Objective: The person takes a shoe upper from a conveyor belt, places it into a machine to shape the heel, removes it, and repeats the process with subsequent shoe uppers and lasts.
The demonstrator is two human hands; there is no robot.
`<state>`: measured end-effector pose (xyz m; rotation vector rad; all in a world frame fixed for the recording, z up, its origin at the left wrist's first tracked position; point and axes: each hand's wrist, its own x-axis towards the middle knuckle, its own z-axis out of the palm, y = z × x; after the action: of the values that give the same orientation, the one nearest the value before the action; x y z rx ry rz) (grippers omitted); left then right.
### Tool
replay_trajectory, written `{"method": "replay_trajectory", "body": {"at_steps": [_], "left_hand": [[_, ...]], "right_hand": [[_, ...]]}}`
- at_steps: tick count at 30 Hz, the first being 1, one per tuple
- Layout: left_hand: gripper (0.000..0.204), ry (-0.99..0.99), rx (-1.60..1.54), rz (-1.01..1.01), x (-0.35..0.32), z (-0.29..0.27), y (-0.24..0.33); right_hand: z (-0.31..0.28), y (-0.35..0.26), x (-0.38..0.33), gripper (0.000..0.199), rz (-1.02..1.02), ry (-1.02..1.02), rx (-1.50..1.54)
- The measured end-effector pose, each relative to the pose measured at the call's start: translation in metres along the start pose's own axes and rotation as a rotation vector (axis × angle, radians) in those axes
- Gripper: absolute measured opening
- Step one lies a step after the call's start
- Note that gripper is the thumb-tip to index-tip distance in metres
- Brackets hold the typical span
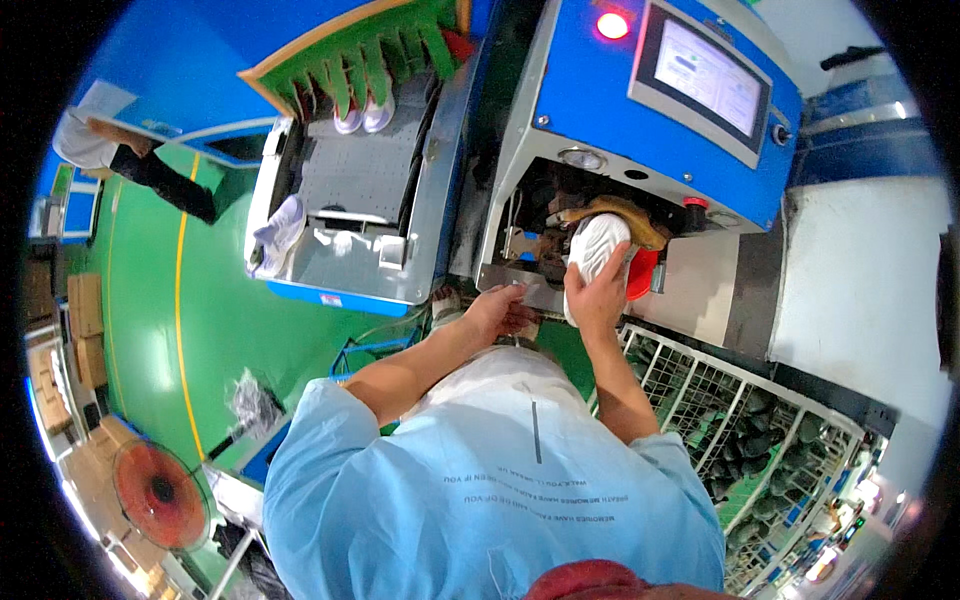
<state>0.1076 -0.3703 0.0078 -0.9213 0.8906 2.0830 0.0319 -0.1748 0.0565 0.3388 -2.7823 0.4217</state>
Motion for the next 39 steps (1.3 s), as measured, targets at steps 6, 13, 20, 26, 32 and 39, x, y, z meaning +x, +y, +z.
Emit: {"method": "replay_trajectory", "body": {"at_steps": [6, 13, 20, 26, 32, 39], "left_hand": [[0.037, -0.167, -0.140, 0.025, 0.021, 0.005, -0.005], [0.053, -0.445, -0.125, -0.281, 0.012, 0.026, -0.027], [0.048, -0.307, 0.032, -0.383, 0.012, 0.003, -0.050], [0.041, -0.200, 0.402, -0.139, 0.051, -0.020, -0.062], [0.054, -0.136, 0.745, -0.184, 0.072, 0.087, -0.084], [0.042, -0.342, 0.621, 0.057, 0.117, 0.273, -0.122]], "right_hand": [[-0.039, -0.001, -0.084, 0.100, 0.008, -0.016, 0.088], [-0.121, -0.007, -0.129, 0.089, -0.080, -0.633, 0.237], [-0.053, 0.004, -0.087, 0.101, 0.896, -0.200, 1.473], [-0.057, -0.006, -0.082, 0.083, 0.906, -0.075, 1.644], [-0.161, 0.093, -0.219, 0.080, 0.906, 0.145, 0.920], [-0.232, 0.185, -0.356, 0.074, 1.432, 0.737, 0.172]]}}
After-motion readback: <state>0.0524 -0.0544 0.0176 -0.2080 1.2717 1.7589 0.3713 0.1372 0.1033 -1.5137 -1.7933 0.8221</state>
